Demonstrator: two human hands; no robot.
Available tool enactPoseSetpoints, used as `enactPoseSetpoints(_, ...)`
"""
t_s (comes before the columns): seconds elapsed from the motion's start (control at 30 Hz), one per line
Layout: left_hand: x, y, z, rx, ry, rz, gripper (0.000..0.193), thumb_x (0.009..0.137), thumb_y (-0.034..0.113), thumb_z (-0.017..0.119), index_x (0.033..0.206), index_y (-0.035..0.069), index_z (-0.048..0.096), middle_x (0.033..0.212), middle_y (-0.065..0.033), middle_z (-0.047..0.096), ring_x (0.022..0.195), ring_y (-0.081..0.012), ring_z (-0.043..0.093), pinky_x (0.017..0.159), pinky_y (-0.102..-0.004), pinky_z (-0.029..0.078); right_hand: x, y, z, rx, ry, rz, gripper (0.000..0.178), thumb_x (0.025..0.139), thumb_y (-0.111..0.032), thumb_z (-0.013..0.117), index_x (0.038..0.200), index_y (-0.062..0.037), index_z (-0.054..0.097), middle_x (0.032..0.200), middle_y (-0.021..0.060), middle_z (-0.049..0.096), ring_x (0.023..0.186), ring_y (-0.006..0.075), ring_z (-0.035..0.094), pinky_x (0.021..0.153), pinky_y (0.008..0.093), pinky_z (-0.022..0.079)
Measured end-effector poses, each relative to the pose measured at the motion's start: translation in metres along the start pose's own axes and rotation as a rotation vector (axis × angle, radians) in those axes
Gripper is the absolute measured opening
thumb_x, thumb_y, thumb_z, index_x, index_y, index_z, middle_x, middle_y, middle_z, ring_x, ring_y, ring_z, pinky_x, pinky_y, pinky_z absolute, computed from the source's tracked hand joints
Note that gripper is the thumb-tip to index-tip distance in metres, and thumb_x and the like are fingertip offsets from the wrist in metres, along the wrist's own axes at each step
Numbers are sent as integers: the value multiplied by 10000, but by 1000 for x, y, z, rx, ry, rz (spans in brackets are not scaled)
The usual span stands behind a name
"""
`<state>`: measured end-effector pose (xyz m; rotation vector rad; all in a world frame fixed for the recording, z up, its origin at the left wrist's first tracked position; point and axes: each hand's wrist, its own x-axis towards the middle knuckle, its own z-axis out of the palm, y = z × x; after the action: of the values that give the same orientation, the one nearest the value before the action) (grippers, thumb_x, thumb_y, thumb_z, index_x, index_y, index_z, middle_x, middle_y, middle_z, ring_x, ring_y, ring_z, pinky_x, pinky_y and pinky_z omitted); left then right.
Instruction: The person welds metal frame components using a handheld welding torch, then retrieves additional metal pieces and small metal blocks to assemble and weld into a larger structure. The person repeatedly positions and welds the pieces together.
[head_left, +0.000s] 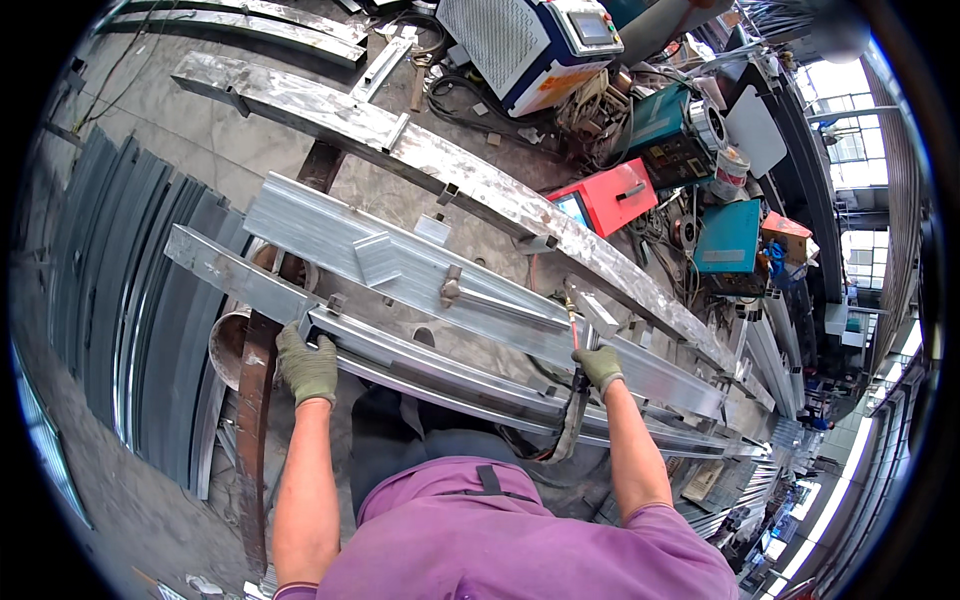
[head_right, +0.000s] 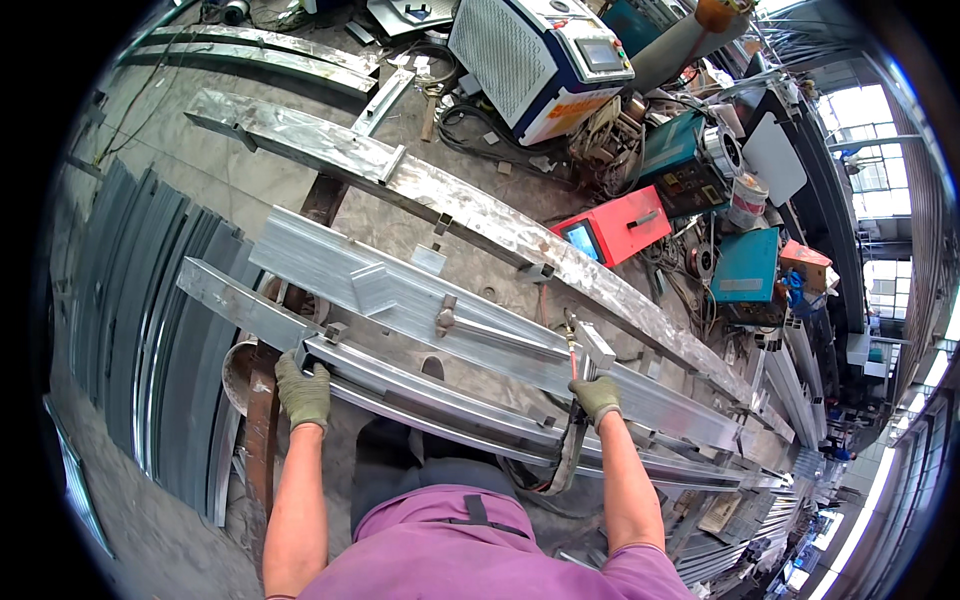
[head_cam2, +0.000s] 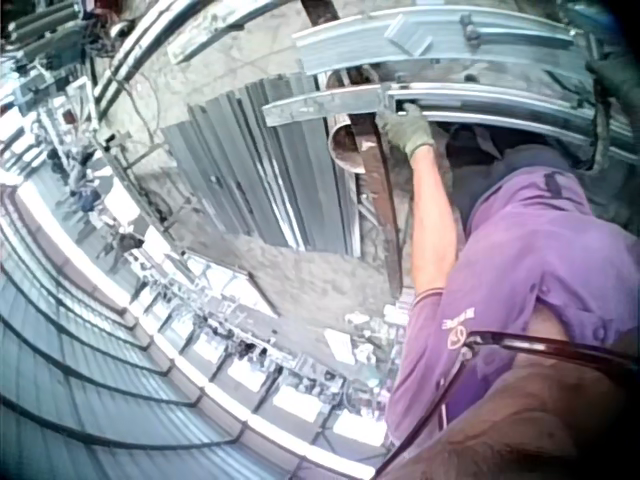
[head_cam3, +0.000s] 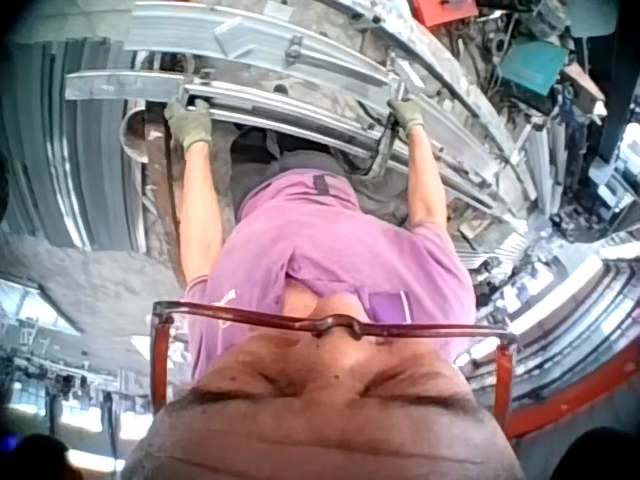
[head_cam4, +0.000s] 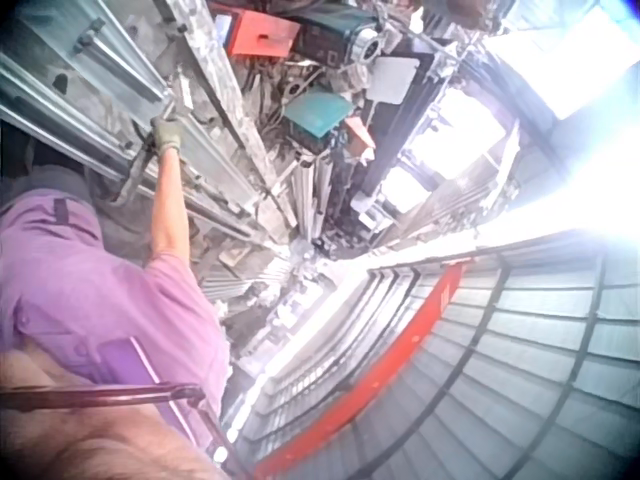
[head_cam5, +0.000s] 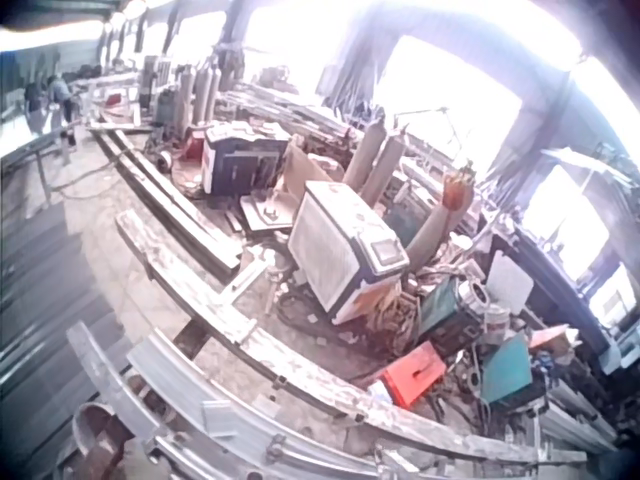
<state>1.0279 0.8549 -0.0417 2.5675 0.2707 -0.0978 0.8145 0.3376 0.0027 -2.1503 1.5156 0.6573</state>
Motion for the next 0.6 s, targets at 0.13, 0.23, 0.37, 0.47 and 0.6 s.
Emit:
enactPoseSetpoints(0.13, -4, -8, 7, -18, 65, -14, 568, 866, 164, 761, 1361, -19, 551, 1318, -263, 612, 1229, -469, 621, 1050, -525, 506, 15, 13, 3, 179, -24, 75, 454, 738, -362, 864, 926, 44, 786, 823, 189, 777, 709, 294, 762, 649, 429, 579)
enactPoseSetpoints(0.23, -5, -8, 11, -45, 87, -25, 571, 853, 169, 765, 1355, -9, 560, 1322, -254, 612, 1235, -459, 623, 1045, -520, 512, 23, 21, 3, 258, 8, 131, 450, 743, -333, 878, 946, 54, 771, 801, 179, 763, 669, 268, 745, 600, 415, 564)
enactPoseSetpoints(0.37, -4, -5, 10, -32, 80, -37, 570, 837, 180, 777, 1338, -3, 576, 1314, -238, 623, 1227, -447, 629, 1037, -521, 516, 17, 20, -1, 156, 78, 203, 516, 777, -342, 846, 1087, 59, 745, 938, 224, 781, 803, 331, 774, 715, 447, 590)
enactPoseSetpoints(0.47, -5, -8, 10, -46, 83, -11, 568, 828, 199, 795, 1321, 5, 593, 1285, -228, 623, 1237, -439, 609, 1064, -518, 490, -14, -11, -14, -97, 274, 52, 560, 817, -326, 785, 1228, 47, 703, 1171, 289, 754, 1065, 469, 731, 932, 527, 569)
enactPoseSetpoints(0.6, -7, -1, 8, -103, 79, -41, 544, 842, 210, 792, 1313, 18, 600, 1281, -234, 618, 1237, -442, 600, 1077, -522, 480, -23, -20, -8, -268, 410, -110, 531, 855, -397, 793, 1235, -31, 729, 1190, 246, 739, 1136, 426, 712, 997, 515, 550)
